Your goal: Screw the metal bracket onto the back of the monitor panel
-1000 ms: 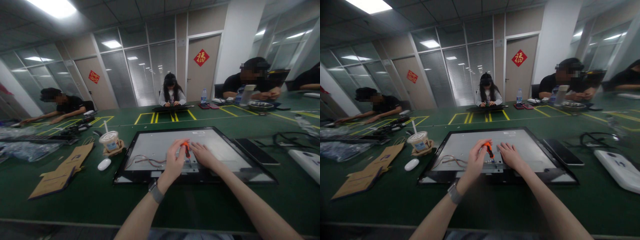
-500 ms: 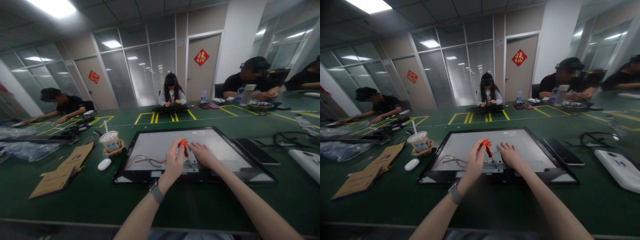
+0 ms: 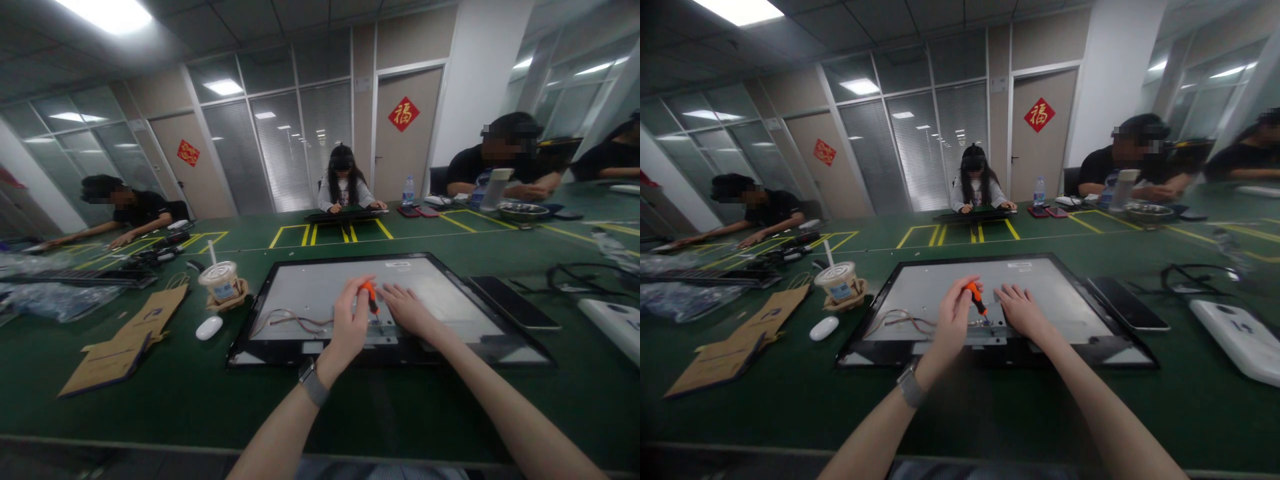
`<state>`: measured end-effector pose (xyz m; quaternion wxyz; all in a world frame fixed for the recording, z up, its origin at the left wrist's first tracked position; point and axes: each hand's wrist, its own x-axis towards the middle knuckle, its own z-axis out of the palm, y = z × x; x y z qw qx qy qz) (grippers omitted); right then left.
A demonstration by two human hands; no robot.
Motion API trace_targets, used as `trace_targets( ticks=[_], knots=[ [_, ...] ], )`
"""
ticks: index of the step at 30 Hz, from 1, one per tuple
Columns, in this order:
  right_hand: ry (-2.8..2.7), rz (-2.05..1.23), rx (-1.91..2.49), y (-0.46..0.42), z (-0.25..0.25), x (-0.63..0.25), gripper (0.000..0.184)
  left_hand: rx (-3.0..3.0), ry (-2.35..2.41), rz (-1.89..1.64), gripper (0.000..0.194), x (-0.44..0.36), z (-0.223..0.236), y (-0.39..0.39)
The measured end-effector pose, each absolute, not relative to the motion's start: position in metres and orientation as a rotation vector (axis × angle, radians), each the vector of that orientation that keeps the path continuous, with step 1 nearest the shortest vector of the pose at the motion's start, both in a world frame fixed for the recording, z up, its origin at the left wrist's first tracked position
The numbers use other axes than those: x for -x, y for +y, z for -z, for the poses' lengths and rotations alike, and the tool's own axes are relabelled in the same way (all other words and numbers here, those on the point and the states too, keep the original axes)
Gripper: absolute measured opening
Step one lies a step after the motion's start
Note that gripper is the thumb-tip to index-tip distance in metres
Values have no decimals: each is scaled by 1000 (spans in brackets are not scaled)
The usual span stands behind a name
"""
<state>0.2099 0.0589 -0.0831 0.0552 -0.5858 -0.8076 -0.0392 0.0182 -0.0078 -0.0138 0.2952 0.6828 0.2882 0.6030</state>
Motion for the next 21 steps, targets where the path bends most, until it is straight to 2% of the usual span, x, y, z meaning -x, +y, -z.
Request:
trace_targets(
  ticks=[6,14,21],
  knots=[
    [-2430,127,1742,60,87,-211,53,-1751,739,-1611,22,-19,12,-6],
    [-2459,144,1781,58,82,-209,54,-1582,680,-1551,35,-13,16,3],
    [-2446,120,1759,57,81,-209,54,-1731,801,-1666,20,-14,12,-1]
  ],
)
